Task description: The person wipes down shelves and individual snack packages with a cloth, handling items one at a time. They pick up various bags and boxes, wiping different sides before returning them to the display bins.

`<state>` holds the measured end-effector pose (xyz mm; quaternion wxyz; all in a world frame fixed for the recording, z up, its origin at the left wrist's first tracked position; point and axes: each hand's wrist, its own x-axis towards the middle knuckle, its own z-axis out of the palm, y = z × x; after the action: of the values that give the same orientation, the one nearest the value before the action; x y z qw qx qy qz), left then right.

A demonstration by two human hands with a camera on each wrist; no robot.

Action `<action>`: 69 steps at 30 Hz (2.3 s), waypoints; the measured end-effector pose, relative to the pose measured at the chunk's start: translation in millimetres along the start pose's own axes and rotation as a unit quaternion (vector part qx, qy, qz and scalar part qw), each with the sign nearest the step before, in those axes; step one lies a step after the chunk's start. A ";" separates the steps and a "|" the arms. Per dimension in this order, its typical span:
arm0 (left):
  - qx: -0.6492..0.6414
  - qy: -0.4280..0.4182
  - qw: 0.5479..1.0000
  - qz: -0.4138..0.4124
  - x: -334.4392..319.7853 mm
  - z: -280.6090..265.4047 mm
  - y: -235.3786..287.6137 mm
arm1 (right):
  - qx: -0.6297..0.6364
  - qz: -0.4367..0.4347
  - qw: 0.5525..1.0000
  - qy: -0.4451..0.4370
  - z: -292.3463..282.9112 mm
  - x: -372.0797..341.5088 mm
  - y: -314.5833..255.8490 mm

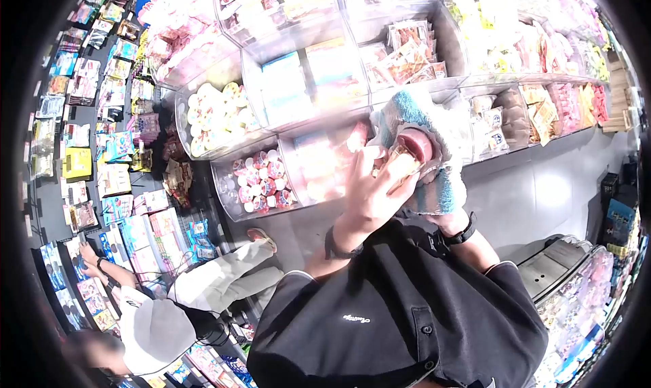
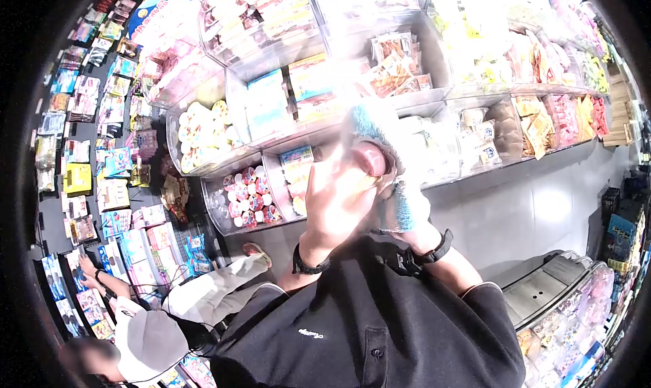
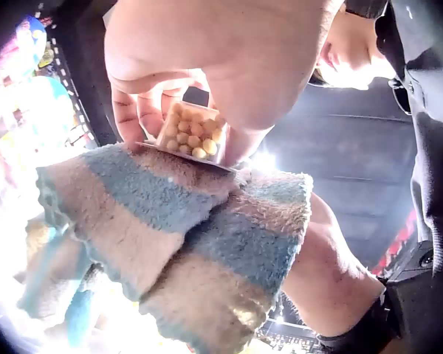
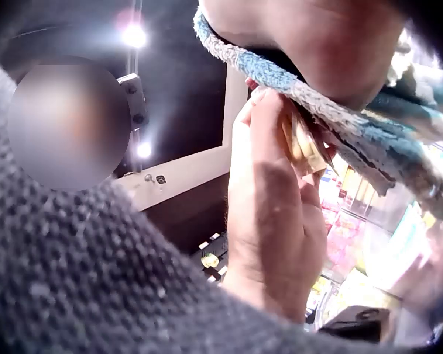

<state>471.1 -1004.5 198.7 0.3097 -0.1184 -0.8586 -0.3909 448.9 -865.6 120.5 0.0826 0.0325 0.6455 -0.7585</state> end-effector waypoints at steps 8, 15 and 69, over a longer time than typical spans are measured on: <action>-0.095 0.112 0.988 -0.040 -12.7 6.6 -12.3 | 0.063 -0.053 0.956 -0.283 -15.9 -12.6 -23.3; 0.018 0.017 0.999 -0.027 -2.7 -14.5 -3.9 | -0.503 -0.336 0.783 -0.146 17.5 -0.9 -95.4; 0.003 0.075 0.996 -0.039 -34.0 -4.0 -6.4 | 0.222 0.119 0.947 -0.198 2.0 -16.8 -54.3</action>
<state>496.5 -1010.4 175.7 0.3585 -0.0545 -0.8378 -0.4082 456.4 -857.9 176.4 0.2889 -0.0240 0.4232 -0.8584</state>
